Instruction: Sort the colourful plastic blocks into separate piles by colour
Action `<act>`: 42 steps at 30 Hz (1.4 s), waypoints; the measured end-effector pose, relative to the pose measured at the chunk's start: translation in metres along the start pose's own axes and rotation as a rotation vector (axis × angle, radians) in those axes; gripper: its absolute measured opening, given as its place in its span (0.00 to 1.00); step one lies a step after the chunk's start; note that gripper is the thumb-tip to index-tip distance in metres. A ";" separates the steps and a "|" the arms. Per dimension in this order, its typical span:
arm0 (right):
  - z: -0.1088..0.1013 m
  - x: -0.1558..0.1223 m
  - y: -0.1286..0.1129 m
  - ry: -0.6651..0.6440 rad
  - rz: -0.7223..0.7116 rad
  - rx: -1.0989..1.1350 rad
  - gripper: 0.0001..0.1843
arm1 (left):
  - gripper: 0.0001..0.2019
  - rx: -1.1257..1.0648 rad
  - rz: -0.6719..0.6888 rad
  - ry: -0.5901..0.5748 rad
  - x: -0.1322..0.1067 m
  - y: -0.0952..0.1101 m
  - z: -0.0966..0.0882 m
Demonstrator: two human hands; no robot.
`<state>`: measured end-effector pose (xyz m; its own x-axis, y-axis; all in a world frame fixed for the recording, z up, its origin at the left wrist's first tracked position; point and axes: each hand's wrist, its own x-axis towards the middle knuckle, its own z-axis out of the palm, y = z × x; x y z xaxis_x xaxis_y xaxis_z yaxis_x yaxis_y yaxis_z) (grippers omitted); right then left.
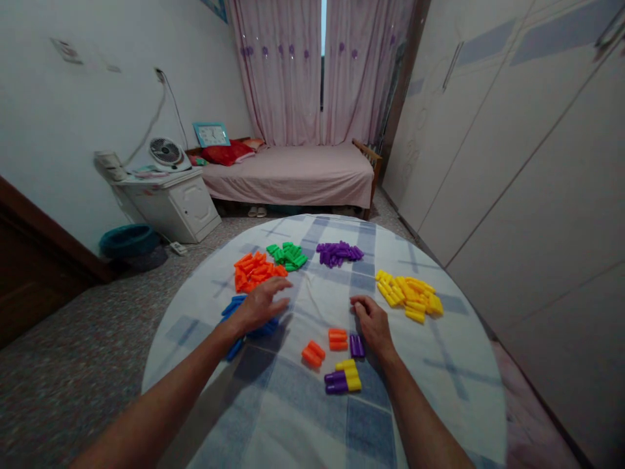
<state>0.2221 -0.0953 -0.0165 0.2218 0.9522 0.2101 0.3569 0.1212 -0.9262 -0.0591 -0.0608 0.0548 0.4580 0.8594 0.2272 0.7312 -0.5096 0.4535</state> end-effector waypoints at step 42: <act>0.000 0.000 0.000 -0.012 -0.004 -0.020 0.15 | 0.11 0.325 -0.194 0.150 0.015 -0.015 -0.008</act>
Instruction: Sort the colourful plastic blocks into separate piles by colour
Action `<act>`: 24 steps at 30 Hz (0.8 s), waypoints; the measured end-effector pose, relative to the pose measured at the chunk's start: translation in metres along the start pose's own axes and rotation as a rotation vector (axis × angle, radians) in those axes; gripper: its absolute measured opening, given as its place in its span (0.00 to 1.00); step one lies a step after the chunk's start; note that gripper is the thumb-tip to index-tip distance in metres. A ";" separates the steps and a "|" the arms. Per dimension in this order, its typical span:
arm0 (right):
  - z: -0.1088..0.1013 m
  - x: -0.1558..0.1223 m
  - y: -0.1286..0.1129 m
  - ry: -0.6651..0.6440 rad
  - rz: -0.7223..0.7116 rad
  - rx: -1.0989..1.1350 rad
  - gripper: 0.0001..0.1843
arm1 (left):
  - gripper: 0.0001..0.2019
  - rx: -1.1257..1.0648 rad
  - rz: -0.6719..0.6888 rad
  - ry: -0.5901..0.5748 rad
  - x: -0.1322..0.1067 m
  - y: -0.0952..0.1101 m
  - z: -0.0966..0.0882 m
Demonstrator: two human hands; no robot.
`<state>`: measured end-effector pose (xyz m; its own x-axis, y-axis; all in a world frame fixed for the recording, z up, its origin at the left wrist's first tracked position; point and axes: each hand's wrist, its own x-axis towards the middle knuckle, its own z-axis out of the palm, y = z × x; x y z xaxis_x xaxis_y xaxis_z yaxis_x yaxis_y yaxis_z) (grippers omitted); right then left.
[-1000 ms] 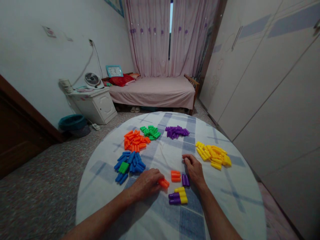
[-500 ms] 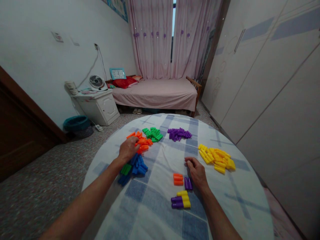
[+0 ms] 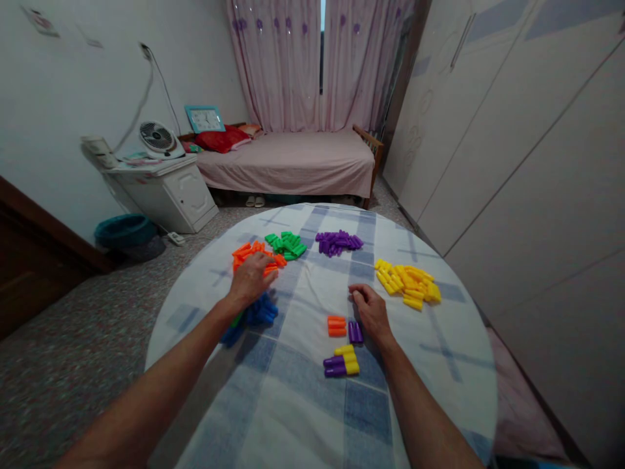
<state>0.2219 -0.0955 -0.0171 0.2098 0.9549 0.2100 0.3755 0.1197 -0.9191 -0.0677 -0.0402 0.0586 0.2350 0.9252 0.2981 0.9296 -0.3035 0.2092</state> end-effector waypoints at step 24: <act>-0.002 0.000 -0.001 -0.026 0.003 -0.007 0.16 | 0.14 -0.144 0.174 0.003 -0.022 0.017 0.022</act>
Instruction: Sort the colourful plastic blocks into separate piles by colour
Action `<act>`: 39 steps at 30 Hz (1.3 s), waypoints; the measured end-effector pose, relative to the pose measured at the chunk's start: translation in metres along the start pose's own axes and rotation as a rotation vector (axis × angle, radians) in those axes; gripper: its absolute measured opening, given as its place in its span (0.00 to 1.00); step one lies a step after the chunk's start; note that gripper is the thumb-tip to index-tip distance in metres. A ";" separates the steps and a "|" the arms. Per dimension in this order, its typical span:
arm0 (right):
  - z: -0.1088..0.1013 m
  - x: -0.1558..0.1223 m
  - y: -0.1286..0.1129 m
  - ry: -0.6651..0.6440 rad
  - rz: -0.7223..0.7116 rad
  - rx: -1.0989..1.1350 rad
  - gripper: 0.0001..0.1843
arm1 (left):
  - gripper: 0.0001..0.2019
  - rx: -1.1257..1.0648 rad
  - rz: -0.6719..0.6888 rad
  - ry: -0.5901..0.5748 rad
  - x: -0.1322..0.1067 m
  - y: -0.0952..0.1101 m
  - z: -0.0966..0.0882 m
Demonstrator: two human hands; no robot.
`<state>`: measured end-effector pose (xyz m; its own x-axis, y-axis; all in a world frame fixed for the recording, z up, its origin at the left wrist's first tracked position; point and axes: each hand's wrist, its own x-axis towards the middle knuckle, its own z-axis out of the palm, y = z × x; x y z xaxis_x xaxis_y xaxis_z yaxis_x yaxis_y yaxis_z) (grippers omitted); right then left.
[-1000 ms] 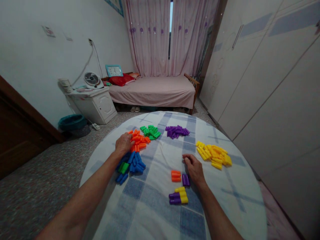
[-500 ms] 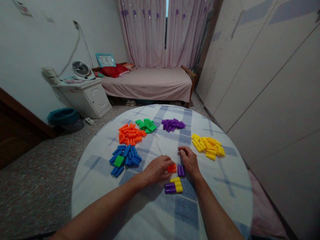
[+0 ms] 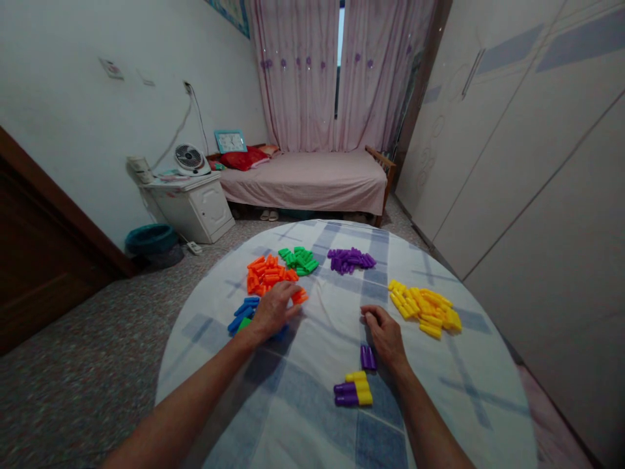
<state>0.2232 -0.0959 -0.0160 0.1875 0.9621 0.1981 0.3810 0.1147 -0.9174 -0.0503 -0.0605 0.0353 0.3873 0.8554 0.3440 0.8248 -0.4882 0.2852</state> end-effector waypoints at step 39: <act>0.002 -0.004 0.000 0.007 -0.169 -0.199 0.15 | 0.16 -0.124 -0.139 -0.048 -0.002 0.088 0.072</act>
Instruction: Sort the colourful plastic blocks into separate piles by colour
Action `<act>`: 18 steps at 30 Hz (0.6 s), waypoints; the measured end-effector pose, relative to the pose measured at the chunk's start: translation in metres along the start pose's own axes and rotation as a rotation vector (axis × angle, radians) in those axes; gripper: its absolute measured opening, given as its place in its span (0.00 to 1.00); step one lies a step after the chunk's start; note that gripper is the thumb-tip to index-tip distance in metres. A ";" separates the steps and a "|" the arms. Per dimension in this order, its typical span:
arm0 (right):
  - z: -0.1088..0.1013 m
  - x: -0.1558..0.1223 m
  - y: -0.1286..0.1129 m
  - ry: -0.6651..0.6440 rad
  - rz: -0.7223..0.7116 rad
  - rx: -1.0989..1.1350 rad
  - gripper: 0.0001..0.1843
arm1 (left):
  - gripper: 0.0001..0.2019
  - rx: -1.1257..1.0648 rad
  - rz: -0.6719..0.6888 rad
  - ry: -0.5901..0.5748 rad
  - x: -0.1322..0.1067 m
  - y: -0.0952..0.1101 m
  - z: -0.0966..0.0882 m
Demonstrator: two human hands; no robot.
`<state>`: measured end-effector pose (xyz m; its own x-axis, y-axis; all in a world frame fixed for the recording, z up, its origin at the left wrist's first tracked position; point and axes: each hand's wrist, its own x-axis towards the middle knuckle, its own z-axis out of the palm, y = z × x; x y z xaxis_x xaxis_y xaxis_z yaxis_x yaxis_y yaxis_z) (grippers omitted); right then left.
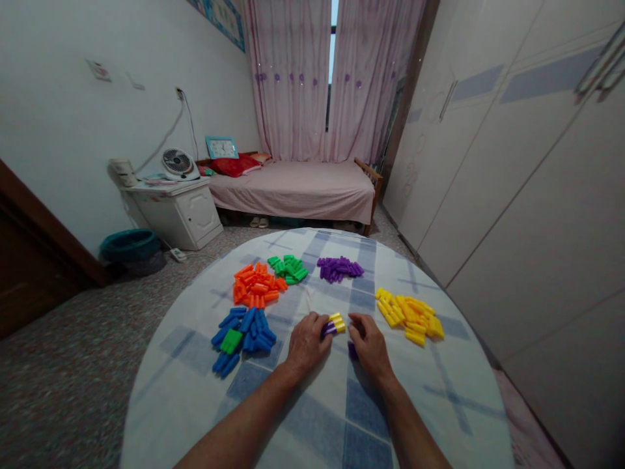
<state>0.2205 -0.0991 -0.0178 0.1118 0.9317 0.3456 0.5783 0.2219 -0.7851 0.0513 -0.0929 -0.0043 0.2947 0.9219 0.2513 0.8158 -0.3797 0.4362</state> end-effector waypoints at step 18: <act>-0.036 -0.011 -0.007 -0.222 -0.023 -0.488 0.12 | 0.14 -0.251 -0.035 0.103 0.004 -0.011 0.009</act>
<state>0.2438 -0.1209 0.0028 -0.0484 0.9784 0.2008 0.8929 0.1325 -0.4303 0.0479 -0.0844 -0.0160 0.2057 0.9269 0.3138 0.6720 -0.3669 0.6433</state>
